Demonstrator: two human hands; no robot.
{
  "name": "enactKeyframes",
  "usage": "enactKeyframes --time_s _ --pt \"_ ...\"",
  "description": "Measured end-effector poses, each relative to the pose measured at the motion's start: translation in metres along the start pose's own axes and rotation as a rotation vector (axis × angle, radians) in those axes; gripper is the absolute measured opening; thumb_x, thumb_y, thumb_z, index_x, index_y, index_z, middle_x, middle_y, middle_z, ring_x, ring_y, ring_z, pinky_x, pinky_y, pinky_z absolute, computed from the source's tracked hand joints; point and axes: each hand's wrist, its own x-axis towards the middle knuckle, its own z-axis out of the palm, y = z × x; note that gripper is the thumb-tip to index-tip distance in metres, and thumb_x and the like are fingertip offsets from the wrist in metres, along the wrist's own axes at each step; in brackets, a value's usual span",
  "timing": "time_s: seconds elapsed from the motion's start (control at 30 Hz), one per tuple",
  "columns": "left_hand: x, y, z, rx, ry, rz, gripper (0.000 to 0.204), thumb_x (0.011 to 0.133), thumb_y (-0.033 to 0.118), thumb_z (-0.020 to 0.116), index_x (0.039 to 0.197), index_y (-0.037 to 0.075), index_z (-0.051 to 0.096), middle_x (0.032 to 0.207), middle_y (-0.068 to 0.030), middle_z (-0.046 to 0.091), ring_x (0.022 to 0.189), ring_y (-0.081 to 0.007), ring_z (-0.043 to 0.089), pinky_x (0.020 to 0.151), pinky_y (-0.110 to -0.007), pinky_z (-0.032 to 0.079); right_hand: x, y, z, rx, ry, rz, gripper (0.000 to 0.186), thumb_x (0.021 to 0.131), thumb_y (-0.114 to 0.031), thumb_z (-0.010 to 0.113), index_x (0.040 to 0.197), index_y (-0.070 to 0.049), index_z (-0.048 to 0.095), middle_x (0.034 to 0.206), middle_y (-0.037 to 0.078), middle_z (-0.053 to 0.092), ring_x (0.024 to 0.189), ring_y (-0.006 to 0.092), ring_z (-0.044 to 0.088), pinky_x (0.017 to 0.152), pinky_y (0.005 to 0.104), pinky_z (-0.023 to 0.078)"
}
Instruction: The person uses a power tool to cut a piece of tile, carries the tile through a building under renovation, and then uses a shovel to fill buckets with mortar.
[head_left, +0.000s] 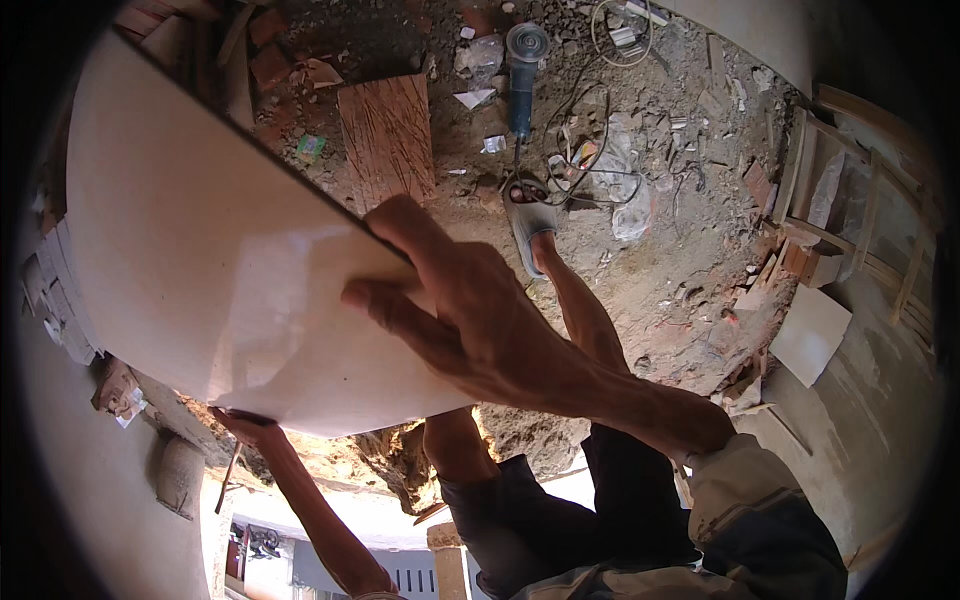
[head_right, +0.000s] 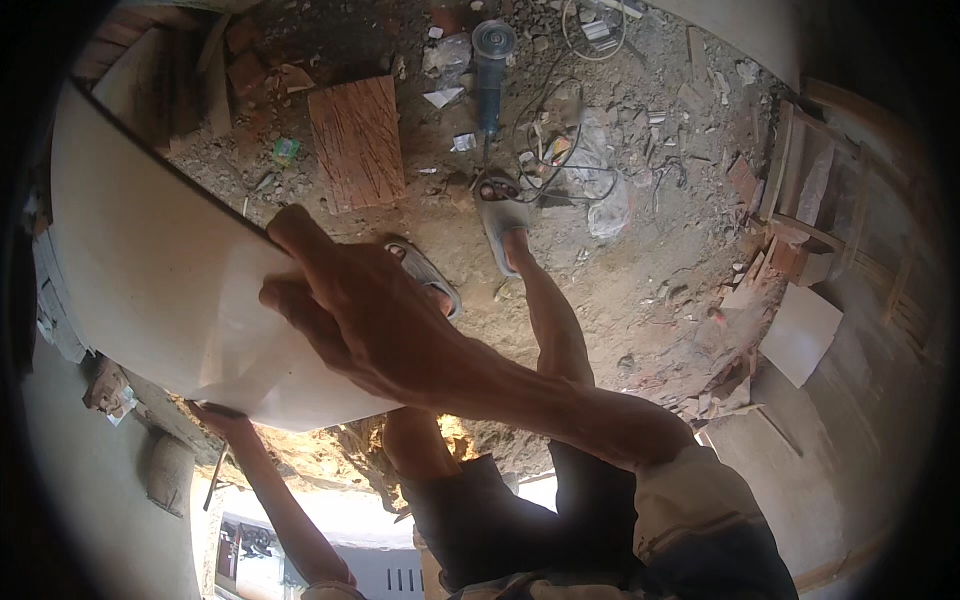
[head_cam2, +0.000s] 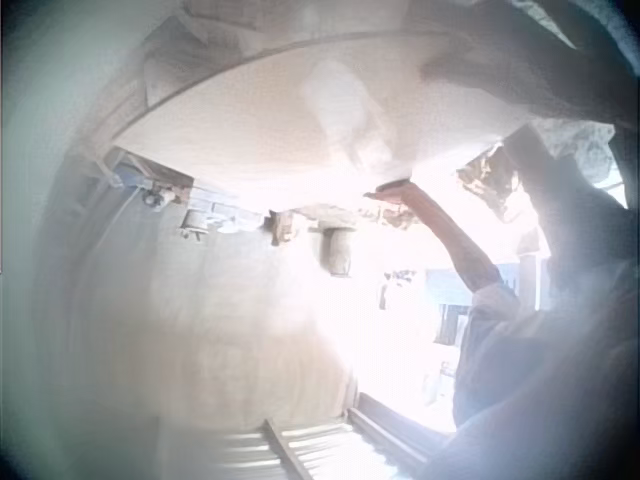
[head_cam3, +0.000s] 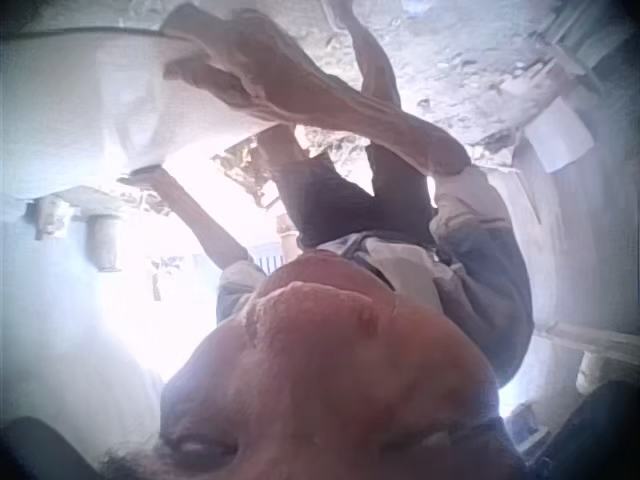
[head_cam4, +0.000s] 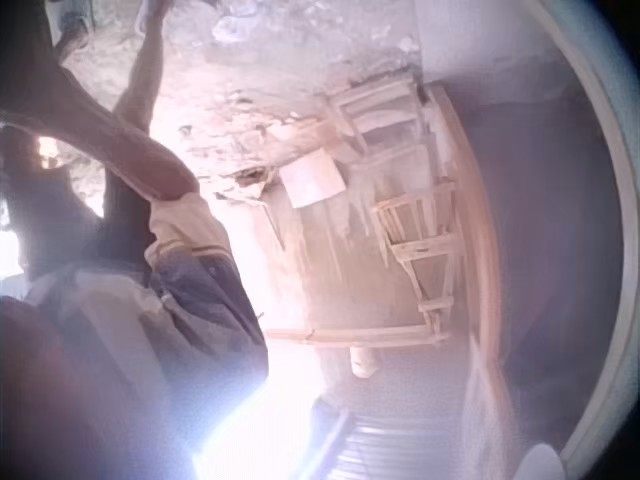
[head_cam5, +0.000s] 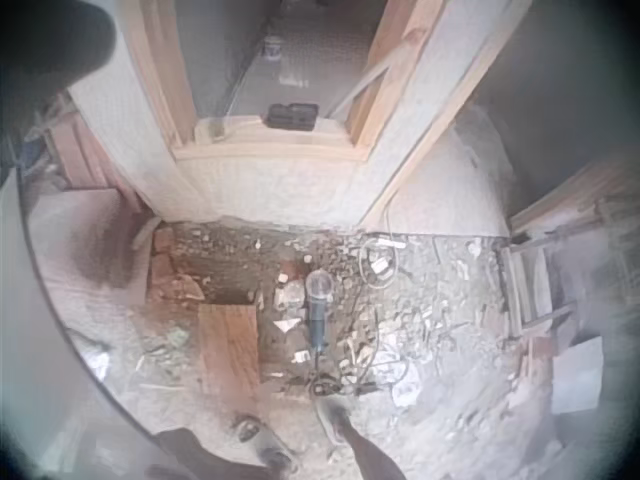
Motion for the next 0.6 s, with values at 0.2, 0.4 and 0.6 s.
enactKeyframes --time_s 0.2,0.4,0.6 --pt "-0.168 0.057 -0.095 -0.261 -0.309 -0.175 0.064 0.104 0.062 0.053 0.134 0.006 0.062 0.116 -0.0113 0.069 0.117 -0.0345 0.065 0.108 -0.053 0.053 -0.131 -0.264 0.039 -0.119 -0.394 -0.154 0.041 0.104 -0.017 0.06 0.141 -0.004 0.049 0.115 0.012 0.063 0.1 0.0247 0.071 0.078 0.0398 0.059" --pt "-0.332 0.048 -0.068 -0.227 -0.733 -0.424 0.06 0.105 0.06 0.052 0.13 0.007 0.062 0.112 -0.0108 0.069 0.113 -0.0329 0.066 0.104 -0.052 0.054 -0.251 -0.417 0.021 -0.6 -0.295 -0.591 0.048 0.096 -0.019 0.063 0.142 -0.012 0.055 0.114 0.005 0.062 0.104 0.0191 0.07 0.077 0.0363 0.059" --pt "-0.444 0.05 -0.013 -0.194 -1.078 -0.506 0.056 0.106 0.057 0.051 0.127 0.007 0.063 0.108 -0.0102 0.069 0.109 -0.0314 0.066 0.101 -0.051 0.055 -0.368 -0.477 -0.088 -0.768 -0.245 -0.675 0.046 0.093 -0.021 0.065 0.137 -0.012 0.06 0.115 0.002 0.065 0.107 0.0152 0.069 0.081 0.0324 0.058"
